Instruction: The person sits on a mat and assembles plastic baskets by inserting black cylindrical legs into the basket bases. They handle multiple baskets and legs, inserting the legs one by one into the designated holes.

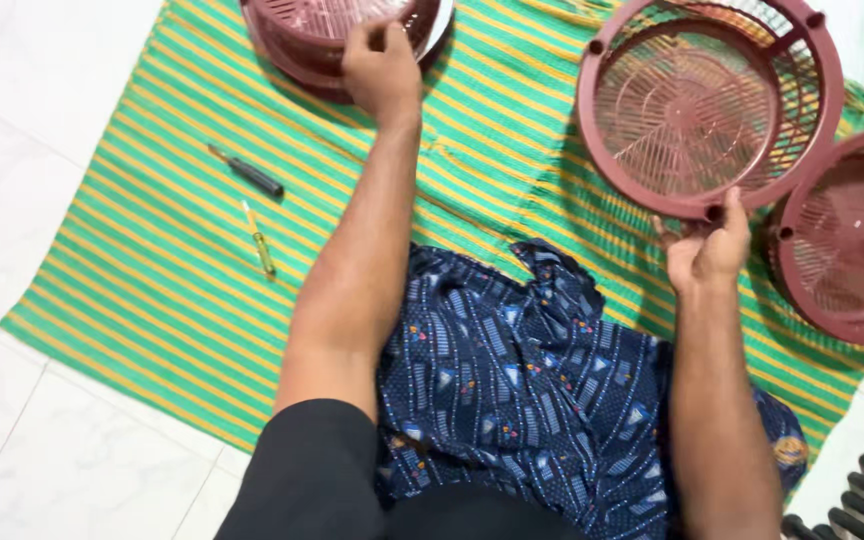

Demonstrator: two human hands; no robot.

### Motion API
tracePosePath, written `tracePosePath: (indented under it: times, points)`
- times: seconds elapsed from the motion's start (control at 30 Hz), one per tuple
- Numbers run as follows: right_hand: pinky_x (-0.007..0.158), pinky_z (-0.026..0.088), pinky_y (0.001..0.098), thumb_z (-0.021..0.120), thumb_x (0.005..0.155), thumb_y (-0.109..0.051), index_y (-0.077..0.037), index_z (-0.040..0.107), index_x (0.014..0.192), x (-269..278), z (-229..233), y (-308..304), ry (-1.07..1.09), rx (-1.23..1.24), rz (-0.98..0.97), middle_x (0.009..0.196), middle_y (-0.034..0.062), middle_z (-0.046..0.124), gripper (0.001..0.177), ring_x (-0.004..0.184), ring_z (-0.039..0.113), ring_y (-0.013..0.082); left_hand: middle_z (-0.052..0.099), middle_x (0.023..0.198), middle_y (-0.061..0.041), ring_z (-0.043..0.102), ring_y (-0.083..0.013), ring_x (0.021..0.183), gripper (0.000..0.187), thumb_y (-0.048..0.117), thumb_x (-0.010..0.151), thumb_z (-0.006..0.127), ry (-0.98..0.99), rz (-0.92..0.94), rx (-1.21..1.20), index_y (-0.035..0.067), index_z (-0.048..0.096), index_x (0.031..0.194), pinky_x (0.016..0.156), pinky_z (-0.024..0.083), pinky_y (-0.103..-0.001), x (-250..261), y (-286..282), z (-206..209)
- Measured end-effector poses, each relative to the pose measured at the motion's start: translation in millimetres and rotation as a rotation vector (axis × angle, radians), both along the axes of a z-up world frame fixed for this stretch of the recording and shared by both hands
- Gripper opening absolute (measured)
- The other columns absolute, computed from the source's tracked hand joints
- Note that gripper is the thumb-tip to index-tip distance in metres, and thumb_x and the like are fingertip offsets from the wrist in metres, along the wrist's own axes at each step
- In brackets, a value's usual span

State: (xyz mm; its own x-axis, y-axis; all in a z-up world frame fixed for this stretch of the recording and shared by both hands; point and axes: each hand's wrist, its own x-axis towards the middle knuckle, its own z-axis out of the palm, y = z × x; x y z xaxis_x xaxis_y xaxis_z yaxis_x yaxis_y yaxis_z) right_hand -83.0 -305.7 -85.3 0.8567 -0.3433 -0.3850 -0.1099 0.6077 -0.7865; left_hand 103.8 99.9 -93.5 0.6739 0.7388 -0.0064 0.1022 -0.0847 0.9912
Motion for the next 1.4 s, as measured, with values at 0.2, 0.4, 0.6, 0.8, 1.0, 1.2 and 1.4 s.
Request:
tracePosePath:
  times: [0.2,0.4,0.6,0.8,1.0,1.2,1.4]
  points:
    - [0.093,0.048,0.0419,0.062,0.099,-0.02,-0.022,0.021,0.158,-17,-39,41,0.191,-0.461,-0.208,0.161,0.004,0.03,0.072,0.136,0.046,0.0268,0.067,0.081,-0.014,0.064,-0.0264,0.071,0.023,0.015,0.087,0.075,0.204,0.201,-0.607,0.001,0.061,0.099,0.057,0.053,-0.039,-9,45,-23]
    - [0.104,0.054,0.0395,0.064,0.108,0.003,-0.012,0.035,0.163,-26,-35,54,-0.309,-0.675,-0.103,0.166,0.0082,0.039,0.064,0.132,0.06,0.0264,0.066,0.092,-0.018,0.076,-0.0303,0.081,0.014,0.0,0.086,0.065,0.078,0.27,-0.806,-0.004,0.057,0.096,0.061,0.064,-0.036,4,30,-50]
    - [0.081,0.059,0.0309,0.058,0.106,-0.008,-0.012,0.042,0.154,-30,-12,74,-0.155,-0.405,-0.059,0.146,0.004,0.054,0.05,0.104,0.068,0.0176,0.07,0.094,-0.024,0.075,-0.0397,0.08,0.017,-0.008,0.079,0.058,-0.036,0.226,-0.928,-0.005,0.053,0.096,0.06,0.057,-0.047,12,60,-79]
    - [0.083,0.059,0.032,0.055,0.11,-0.022,-0.01,0.049,0.149,-27,11,79,-0.134,-0.305,-0.01,0.136,0.0064,0.064,0.041,0.101,0.069,0.0191,0.066,0.087,-0.018,0.071,-0.031,0.073,0.013,-0.007,0.08,0.058,-0.175,0.171,-0.755,-0.008,0.055,0.092,0.061,0.066,-0.048,22,50,-41]
    - [0.093,0.056,0.0365,0.055,0.112,-0.036,-0.009,0.048,0.151,-38,56,67,-0.27,-0.36,0.047,0.144,0.0077,0.06,0.048,0.114,0.066,0.0222,0.071,0.095,-0.015,0.072,-0.024,0.078,0.024,-0.004,0.083,0.062,-0.41,-0.311,-0.696,-0.006,0.061,0.107,0.065,0.066,-0.041,-11,-13,42]
    - [0.111,0.049,0.0398,0.063,0.109,-0.05,-0.014,0.032,0.164,-58,114,44,-0.489,-0.494,0.112,0.167,0.0067,0.039,0.073,0.137,0.049,0.0226,0.071,0.109,-0.014,0.074,-0.0209,0.094,0.02,-0.007,0.096,0.062,-0.387,-0.829,-0.565,-0.008,0.063,0.117,0.083,0.07,-0.038,-97,-69,118]
    - [0.127,0.036,0.0437,0.069,0.105,-0.052,-0.014,0.029,0.168,-62,123,45,-0.409,-0.775,0.111,0.174,0.009,0.027,0.083,0.16,0.032,0.027,0.071,0.113,-0.011,0.074,-0.0189,0.1,0.028,-0.006,0.095,0.065,-0.302,-1.156,-0.607,-0.007,0.058,0.122,0.083,0.068,-0.035,-130,-101,147]
